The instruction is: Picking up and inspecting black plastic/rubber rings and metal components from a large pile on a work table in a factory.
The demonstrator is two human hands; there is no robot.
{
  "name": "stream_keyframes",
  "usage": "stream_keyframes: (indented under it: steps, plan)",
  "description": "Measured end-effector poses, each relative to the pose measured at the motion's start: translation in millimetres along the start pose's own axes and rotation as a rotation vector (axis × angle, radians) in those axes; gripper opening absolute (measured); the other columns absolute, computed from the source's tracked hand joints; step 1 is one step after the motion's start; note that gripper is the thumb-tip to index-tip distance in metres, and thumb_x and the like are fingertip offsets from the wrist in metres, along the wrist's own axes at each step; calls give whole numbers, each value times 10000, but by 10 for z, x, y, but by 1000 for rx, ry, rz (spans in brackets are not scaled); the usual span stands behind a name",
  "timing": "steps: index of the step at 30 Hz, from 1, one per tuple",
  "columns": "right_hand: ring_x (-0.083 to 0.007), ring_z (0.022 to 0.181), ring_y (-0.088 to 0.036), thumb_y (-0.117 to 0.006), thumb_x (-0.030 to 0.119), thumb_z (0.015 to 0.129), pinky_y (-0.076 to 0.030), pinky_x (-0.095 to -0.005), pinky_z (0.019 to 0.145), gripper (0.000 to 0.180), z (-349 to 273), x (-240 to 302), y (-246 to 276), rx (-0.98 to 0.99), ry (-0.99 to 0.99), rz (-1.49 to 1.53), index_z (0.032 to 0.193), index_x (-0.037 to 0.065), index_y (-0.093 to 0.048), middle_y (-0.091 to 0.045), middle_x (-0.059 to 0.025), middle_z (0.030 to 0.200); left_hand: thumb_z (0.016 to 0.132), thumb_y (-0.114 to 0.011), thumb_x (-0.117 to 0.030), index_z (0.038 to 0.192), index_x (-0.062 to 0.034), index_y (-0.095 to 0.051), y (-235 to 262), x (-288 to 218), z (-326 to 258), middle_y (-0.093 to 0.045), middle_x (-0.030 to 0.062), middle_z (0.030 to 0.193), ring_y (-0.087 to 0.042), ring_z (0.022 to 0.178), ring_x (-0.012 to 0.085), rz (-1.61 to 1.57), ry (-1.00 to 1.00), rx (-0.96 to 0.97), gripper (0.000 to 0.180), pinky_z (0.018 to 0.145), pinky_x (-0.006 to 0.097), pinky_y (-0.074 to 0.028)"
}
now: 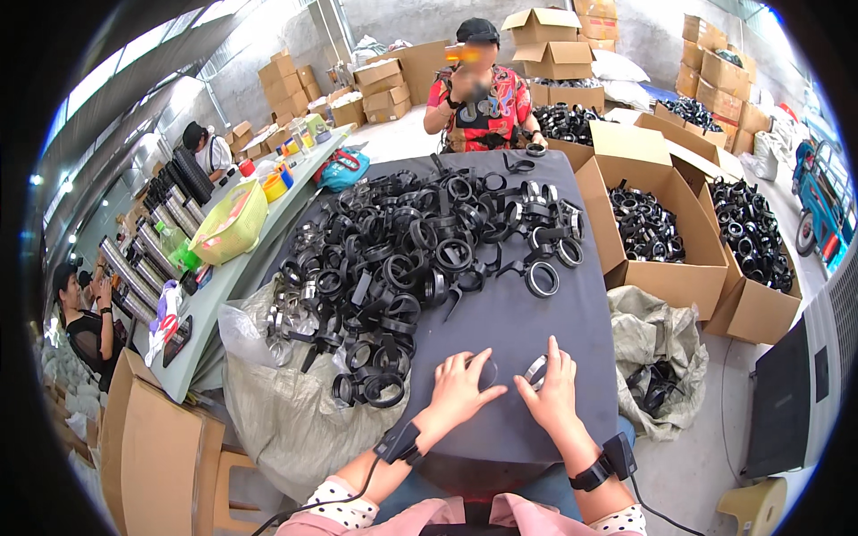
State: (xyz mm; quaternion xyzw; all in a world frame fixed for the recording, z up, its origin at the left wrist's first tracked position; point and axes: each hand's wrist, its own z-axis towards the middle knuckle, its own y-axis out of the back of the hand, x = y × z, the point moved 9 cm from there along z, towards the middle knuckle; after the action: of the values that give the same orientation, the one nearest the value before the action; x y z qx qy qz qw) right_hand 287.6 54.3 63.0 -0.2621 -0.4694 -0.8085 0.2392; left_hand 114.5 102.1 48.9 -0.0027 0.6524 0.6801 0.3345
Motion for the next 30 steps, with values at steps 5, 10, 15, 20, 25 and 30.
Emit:
stream_keyframes:
  steps: [5, 10, 15, 20, 25, 30]
  plan:
    - [-383, 1162, -457, -813, 293, 714, -382, -480, 986, 958, -81, -22, -167, 85, -19, -199, 1465, -15, -304, -492, -212, 1274, 827, -715, -438, 1440, -97, -420, -20, -30, 87, -418, 225, 1398, -388, 1306, 384, 36, -44, -90, 760, 1052, 524, -338]
    - [-337, 1171, -463, -849, 356, 668, -365, -460, 1005, 964, -78, 12, -223, 196, -4, -282, 1430, -5, -382, -505, -175, 1270, 786, -750, -247, 1342, -1, -455, 463, 260, 256, -434, 212, 1359, -418, 1261, 393, 30, -14, -288, 676, 1048, 486, -368]
    - [-336, 1165, -466, -873, 365, 631, -371, -441, 1005, 978, -73, -54, -218, 168, -33, -241, 1403, -17, -411, -514, -172, 1234, 792, -738, -178, 1307, 28, -466, 840, 600, 711, -498, 205, 1274, -490, 1175, 378, 91, 67, -440, 618, 1001, 458, -415]
    - [-345, 1142, -474, -886, 365, 611, -381, -441, 995, 1002, -52, -69, -196, 146, -67, -203, 1388, -44, -404, -514, -181, 1213, 849, -697, -235, 1060, -21, -605, 739, 837, 1068, -668, 142, 1023, -611, 1021, 342, 198, 250, -195, 315, 876, 495, -432]
    - [-338, 1071, -500, -908, 308, 570, -407, -434, 960, 1020, -65, -127, -132, 54, -66, -92, 1376, -32, -383, -522, -166, 1147, 887, -667, -186, 1043, 30, -608, 961, 1048, 942, -699, 158, 875, -681, 789, 252, -425, 281, -442, 272, 752, 350, -512]
    - [-350, 1116, -497, -901, 272, 590, -409, -438, 977, 981, -80, -157, -120, 56, -60, -25, 1369, -23, -384, -512, -182, 1210, 979, -553, -114, 1042, -23, -570, 1438, 1091, 783, -686, 58, 907, -625, 833, 80, -932, 165, -525, 112, 728, 222, -460]
